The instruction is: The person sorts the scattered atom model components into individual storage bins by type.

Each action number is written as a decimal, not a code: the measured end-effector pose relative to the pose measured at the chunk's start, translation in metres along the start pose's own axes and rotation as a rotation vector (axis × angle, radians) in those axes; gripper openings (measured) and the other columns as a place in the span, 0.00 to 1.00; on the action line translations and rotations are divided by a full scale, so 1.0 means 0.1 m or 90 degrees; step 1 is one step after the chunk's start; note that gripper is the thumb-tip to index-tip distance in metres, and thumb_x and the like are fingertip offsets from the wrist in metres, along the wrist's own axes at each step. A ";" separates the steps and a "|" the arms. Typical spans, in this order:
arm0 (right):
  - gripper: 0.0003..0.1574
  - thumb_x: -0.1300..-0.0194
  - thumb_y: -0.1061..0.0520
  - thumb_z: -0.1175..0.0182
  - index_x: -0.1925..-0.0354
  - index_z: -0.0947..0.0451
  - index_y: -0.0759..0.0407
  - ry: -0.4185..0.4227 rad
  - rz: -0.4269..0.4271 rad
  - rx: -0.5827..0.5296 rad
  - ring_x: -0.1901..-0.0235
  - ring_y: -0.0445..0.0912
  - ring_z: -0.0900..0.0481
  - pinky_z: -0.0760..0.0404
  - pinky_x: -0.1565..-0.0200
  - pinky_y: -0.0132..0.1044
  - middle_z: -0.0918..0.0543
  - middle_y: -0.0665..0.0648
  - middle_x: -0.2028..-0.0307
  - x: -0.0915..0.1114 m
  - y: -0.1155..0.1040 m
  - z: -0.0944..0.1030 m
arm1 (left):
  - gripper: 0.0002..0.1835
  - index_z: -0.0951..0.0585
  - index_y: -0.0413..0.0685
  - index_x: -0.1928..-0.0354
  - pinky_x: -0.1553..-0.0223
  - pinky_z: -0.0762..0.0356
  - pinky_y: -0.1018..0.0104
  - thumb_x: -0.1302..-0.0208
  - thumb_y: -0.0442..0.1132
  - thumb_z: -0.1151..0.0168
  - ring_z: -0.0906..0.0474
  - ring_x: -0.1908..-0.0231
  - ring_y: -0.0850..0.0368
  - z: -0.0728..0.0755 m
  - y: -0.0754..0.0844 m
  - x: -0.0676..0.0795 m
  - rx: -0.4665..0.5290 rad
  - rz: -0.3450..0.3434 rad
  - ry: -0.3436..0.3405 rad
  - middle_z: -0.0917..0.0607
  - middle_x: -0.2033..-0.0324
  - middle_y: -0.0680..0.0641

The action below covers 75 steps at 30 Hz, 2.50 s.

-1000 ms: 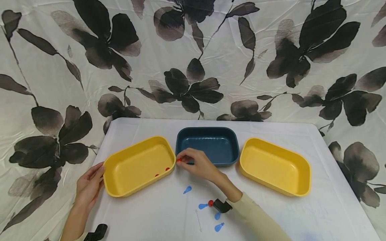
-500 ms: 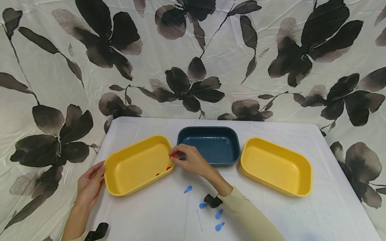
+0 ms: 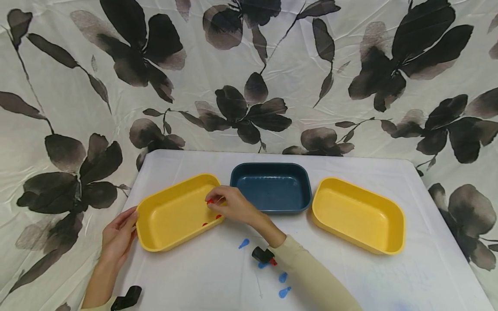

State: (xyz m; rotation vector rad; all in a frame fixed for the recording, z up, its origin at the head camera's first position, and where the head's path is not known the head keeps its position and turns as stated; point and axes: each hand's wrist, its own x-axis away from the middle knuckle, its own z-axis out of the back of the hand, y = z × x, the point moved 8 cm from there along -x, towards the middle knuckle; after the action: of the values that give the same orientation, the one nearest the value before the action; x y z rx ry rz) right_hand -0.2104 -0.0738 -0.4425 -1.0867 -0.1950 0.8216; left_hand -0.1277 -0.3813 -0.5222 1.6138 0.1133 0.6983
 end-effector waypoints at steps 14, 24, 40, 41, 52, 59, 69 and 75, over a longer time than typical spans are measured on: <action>0.07 0.32 0.67 0.33 0.55 0.18 0.66 -0.091 -0.008 0.072 0.60 0.45 0.22 0.21 0.54 0.25 0.17 0.57 0.61 -0.18 0.08 -0.30 | 0.18 0.20 0.53 0.40 0.61 0.18 0.78 0.28 0.44 0.35 0.19 0.61 0.69 -0.01 0.02 0.00 0.022 -0.017 -0.008 0.15 0.60 0.64; 0.04 0.31 0.66 0.35 0.58 0.17 0.65 -0.195 -0.020 0.136 0.65 0.41 0.25 0.27 0.60 0.20 0.19 0.54 0.66 -0.29 0.11 -0.50 | 0.19 0.21 0.52 0.37 0.61 0.18 0.79 0.27 0.43 0.36 0.19 0.60 0.69 0.00 0.00 -0.01 0.022 -0.008 -0.012 0.15 0.60 0.64; 0.04 0.34 0.63 0.30 0.62 0.16 0.61 -0.301 -0.114 0.151 0.70 0.37 0.27 0.28 0.66 0.20 0.21 0.48 0.72 -0.36 0.23 -0.67 | 0.23 0.22 0.50 0.36 0.61 0.18 0.79 0.29 0.46 0.34 0.18 0.60 0.69 -0.01 0.03 0.01 0.010 -0.025 -0.022 0.16 0.58 0.63; 0.03 0.34 0.63 0.29 0.62 0.16 0.61 -0.304 -0.121 0.149 0.71 0.36 0.27 0.28 0.66 0.21 0.21 0.48 0.73 -0.36 0.23 -0.67 | 0.24 0.23 0.49 0.35 0.60 0.18 0.79 0.29 0.46 0.34 0.18 0.60 0.69 -0.01 0.03 0.01 0.009 -0.023 -0.021 0.16 0.58 0.63; 0.04 0.34 0.62 0.29 0.62 0.15 0.60 -0.332 -0.176 0.150 0.70 0.38 0.27 0.28 0.67 0.22 0.22 0.48 0.72 -0.35 0.27 -0.71 | 0.23 0.23 0.49 0.35 0.59 0.18 0.79 0.29 0.46 0.34 0.18 0.59 0.70 -0.02 0.04 0.02 0.012 -0.030 -0.024 0.16 0.57 0.63; 0.04 0.34 0.61 0.30 0.61 0.15 0.60 -0.341 -0.180 0.153 0.70 0.37 0.27 0.28 0.66 0.22 0.22 0.48 0.71 -0.34 0.25 -0.70 | 0.23 0.22 0.51 0.36 0.59 0.18 0.79 0.29 0.47 0.34 0.18 0.59 0.70 -0.01 0.04 0.03 0.016 -0.024 -0.021 0.16 0.57 0.64; 0.04 0.31 0.61 0.32 0.59 0.16 0.60 -0.343 -0.148 0.172 0.68 0.37 0.27 0.28 0.64 0.21 0.20 0.47 0.70 -0.34 0.22 -0.67 | 0.21 0.21 0.53 0.38 0.60 0.18 0.78 0.30 0.46 0.33 0.17 0.60 0.70 0.00 0.03 0.01 0.026 -0.022 -0.025 0.16 0.57 0.64; 0.06 0.30 0.63 0.34 0.56 0.16 0.64 -0.330 -0.110 0.162 0.66 0.39 0.25 0.27 0.62 0.21 0.19 0.50 0.68 -0.32 0.17 -0.61 | 0.27 0.25 0.49 0.32 0.60 0.18 0.79 0.30 0.47 0.34 0.18 0.59 0.71 0.00 0.01 0.00 0.014 -0.004 -0.012 0.17 0.55 0.63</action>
State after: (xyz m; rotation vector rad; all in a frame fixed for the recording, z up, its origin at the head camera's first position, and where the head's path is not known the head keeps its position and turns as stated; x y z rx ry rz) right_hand -0.2094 -0.1347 -0.4787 -0.5934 -0.5948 0.9317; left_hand -0.1282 -0.3816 -0.5211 1.6395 0.1127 0.6780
